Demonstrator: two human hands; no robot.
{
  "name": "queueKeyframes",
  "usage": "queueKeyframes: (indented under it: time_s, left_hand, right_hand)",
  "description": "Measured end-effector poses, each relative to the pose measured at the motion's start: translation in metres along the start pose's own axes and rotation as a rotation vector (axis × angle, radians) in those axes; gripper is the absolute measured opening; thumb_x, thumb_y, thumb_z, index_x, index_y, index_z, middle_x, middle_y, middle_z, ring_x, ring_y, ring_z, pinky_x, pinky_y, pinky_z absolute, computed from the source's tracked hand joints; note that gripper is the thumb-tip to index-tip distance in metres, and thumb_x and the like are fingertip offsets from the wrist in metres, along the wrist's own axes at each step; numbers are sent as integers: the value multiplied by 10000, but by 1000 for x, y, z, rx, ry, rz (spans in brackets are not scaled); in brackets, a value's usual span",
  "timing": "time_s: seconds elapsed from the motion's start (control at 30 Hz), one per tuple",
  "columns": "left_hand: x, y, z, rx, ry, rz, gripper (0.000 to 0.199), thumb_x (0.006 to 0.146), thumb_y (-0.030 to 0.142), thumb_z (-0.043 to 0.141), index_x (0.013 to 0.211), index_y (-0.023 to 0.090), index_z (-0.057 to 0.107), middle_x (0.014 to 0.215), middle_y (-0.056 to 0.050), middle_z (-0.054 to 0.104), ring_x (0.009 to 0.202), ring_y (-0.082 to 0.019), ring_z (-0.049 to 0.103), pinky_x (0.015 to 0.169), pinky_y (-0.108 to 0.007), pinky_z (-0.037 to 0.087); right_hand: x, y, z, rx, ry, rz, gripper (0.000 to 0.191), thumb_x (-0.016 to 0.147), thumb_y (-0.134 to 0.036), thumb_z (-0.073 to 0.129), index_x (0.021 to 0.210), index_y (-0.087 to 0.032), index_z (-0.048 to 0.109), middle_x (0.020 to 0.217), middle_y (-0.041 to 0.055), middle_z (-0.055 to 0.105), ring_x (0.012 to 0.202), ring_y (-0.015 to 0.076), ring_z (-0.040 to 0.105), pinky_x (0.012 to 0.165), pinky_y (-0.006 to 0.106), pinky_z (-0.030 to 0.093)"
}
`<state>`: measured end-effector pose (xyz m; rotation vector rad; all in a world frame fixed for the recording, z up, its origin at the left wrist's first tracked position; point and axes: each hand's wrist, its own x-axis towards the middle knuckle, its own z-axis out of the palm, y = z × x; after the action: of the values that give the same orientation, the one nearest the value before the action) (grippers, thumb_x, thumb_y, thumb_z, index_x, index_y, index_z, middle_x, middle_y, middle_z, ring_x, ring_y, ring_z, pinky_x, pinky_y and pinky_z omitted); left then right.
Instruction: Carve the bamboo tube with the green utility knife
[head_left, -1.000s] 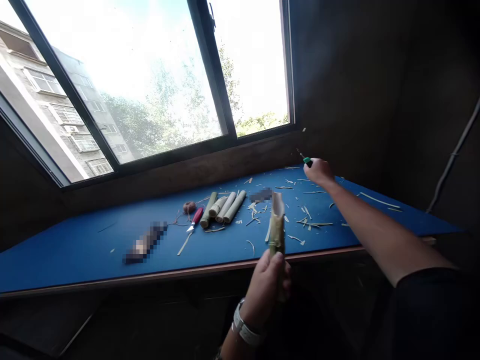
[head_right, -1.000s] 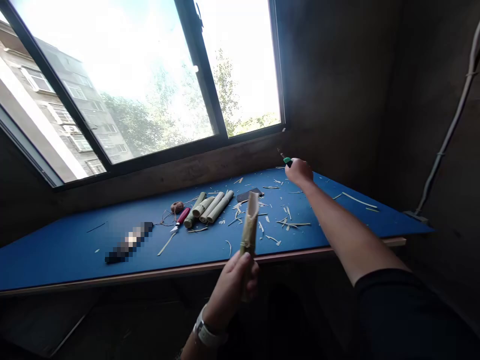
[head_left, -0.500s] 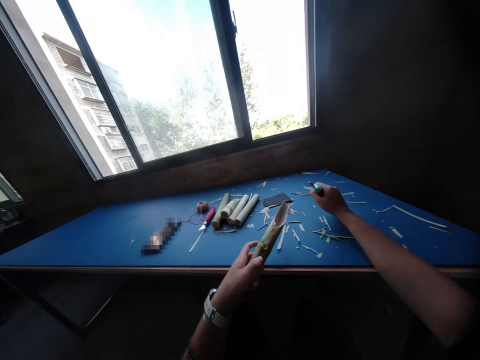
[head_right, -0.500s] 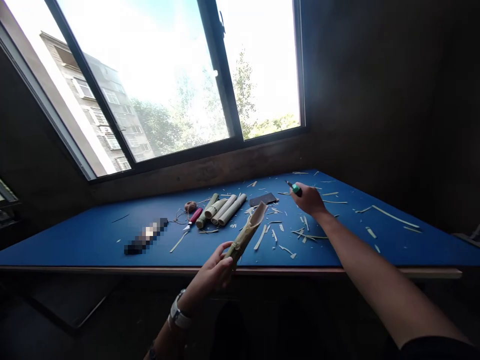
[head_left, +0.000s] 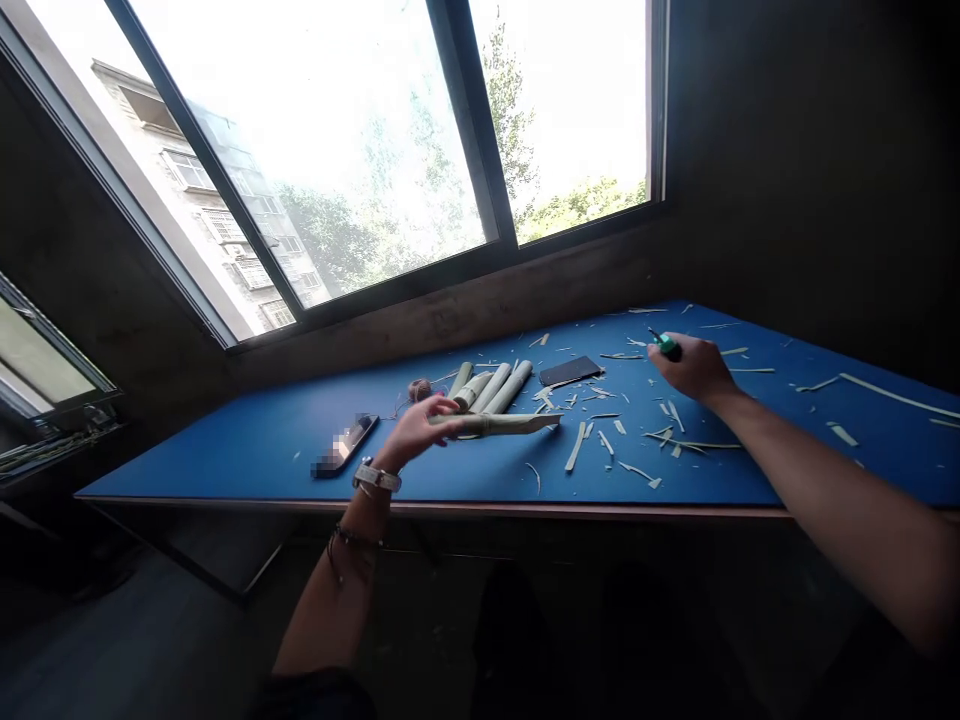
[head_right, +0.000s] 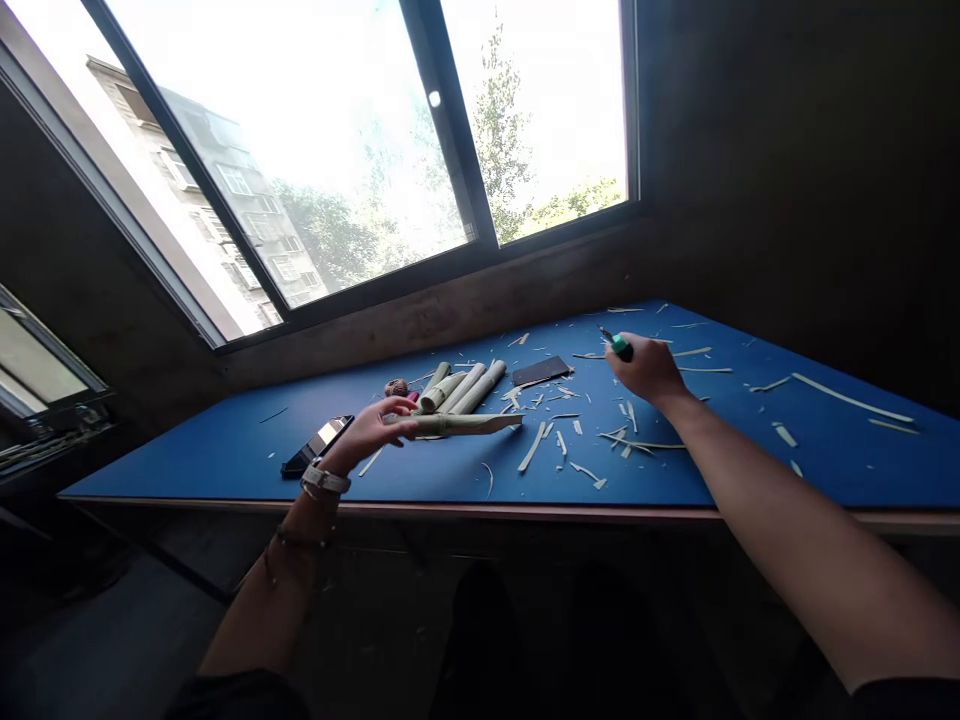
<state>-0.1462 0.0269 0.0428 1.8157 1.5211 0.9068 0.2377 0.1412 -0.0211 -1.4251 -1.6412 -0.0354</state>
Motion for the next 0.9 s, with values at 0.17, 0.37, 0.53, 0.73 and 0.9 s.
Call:
queueKeyframes:
  time_s: [0.17,0.37,0.53,0.73,0.9]
  left_hand:
    - [42,15,-10,-149,263,45,509,717,351,679,1103,117,443,837,-53,592,598,-110,610,532,-234,519]
    - [98,55,16,-109,337,188,465,742,340,663,1069,99,438,872,-72,612,574,-88,584,507,-217,496]
    - [119,92,31,9,264,326,419,728,313,676,1039,97,497,929,-92,634,683,-116,599,590,-239,502]
    - [120,115,35,309,264,502,360,706,332,688,964,99,595,838,-66,649,772,-148,598,717,-277,481]
    - [116,119,39,473,265,530,376,719,391,661,962,106,623,851,-86,663,787,-180,599,709,-289,470]
  right_hand:
    - [0,1,2,4,10,-10,230,764,-324,441,589,-226,330,551,31,447,544,143,387,553,280,276]
    - [0,3,1,-5,35,-10,247,770,-348,438,585,-230,324,556,39,465,549,153,409,546,283,287]
    - [2,6,3,-9,42,-12,259,771,-366,430,577,-230,325,543,34,468,529,150,423,522,273,288]
    - [2,7,4,1,51,-24,260,762,-374,428,568,-234,326,538,37,465,533,163,440,517,276,287]
    - [2,4,3,-3,46,-55,264,760,-378,418,561,-237,315,522,25,454,518,162,434,511,272,287]
